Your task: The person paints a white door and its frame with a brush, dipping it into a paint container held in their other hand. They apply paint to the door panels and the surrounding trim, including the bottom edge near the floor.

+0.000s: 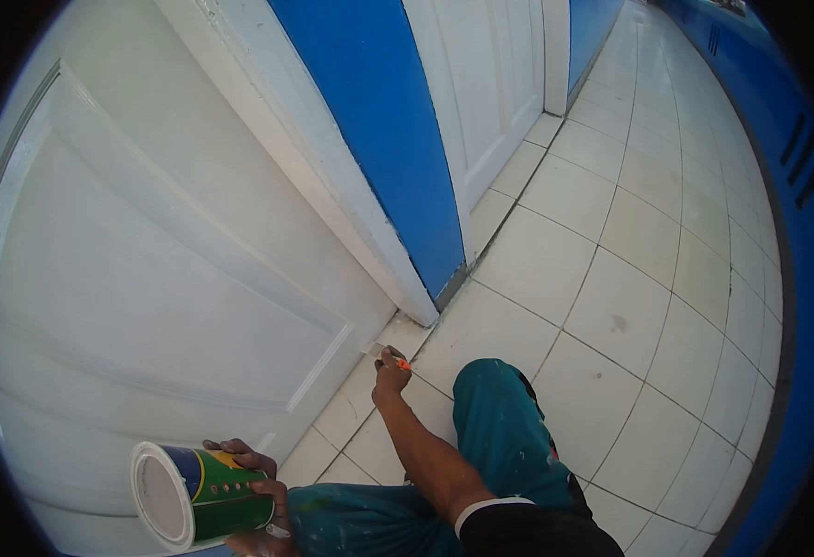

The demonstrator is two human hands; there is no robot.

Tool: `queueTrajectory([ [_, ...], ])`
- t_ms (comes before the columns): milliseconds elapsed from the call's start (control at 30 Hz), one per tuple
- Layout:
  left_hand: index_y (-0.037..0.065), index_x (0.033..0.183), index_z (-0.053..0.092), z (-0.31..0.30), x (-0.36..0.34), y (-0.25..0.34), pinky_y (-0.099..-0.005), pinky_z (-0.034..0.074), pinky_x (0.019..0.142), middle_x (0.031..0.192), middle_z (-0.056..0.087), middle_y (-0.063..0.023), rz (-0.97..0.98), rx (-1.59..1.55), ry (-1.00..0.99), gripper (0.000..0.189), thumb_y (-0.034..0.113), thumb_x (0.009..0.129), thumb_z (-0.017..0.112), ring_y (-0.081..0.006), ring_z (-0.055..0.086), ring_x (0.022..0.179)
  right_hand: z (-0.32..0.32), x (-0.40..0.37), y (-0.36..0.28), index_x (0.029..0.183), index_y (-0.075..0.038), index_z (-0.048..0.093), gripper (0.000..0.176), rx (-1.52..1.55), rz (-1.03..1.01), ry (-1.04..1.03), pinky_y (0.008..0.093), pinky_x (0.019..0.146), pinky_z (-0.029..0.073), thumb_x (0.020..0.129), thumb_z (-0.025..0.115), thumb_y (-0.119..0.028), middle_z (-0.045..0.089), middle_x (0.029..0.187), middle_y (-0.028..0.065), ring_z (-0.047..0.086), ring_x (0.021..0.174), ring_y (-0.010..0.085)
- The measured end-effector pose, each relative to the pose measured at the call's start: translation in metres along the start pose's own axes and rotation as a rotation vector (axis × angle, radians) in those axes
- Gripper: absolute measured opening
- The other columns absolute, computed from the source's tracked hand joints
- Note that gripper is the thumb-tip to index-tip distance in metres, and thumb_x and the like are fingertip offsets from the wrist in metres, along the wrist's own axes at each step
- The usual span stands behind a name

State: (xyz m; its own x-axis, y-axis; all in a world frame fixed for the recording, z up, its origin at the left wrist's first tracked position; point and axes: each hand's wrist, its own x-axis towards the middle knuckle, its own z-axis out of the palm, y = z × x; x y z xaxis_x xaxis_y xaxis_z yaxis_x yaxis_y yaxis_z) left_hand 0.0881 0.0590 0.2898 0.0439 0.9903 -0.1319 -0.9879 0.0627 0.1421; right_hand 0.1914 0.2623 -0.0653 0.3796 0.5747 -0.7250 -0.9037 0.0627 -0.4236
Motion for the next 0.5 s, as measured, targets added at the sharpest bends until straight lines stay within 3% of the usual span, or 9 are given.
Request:
queueTrajectory([
  [167,0.022,0.15,0.055,-0.005,-0.001,0.008,-0.052,0.051,0.103,0.149,0.051,-0.0084,0.007,0.043,-0.029,0.051,0.033,0.102,0.065,-0.0286,0.05,0.136,0.004,-0.037,-0.037,0.113,-0.001,0.066,0.016,0.277,0.043,-0.228,0.0389,0.092,0.065,0.099,0.07,-0.008,0.068,0.11,0.0115,0.07,0.097,0.022],
  [400,0.024,0.156,0.049,-0.007,-0.001,0.0,-0.0578,0.047,0.105,0.149,0.046,-0.0128,0.031,-0.068,-0.036,0.063,0.039,0.098,0.07,-0.0329,0.045,0.139,-0.01,0.003,0.006,0.116,-0.003,0.064,0.018,0.075,-0.005,0.042,0.0394,0.091,0.064,0.101,0.069,-0.01,0.067,0.112,0.0118,0.07,0.101,0.0228],
  [500,0.012,0.148,0.056,0.01,-0.001,-0.007,-0.0579,0.048,0.104,0.144,0.049,-0.021,0.01,-0.022,-0.088,0.057,0.033,0.096,0.069,-0.0402,0.047,0.134,0.006,-0.009,-0.007,0.121,-0.003,0.061,0.021,0.132,0.049,-0.055,0.0404,0.093,0.064,0.103,0.066,-0.012,0.066,0.117,0.0126,0.07,0.104,0.0239],
])
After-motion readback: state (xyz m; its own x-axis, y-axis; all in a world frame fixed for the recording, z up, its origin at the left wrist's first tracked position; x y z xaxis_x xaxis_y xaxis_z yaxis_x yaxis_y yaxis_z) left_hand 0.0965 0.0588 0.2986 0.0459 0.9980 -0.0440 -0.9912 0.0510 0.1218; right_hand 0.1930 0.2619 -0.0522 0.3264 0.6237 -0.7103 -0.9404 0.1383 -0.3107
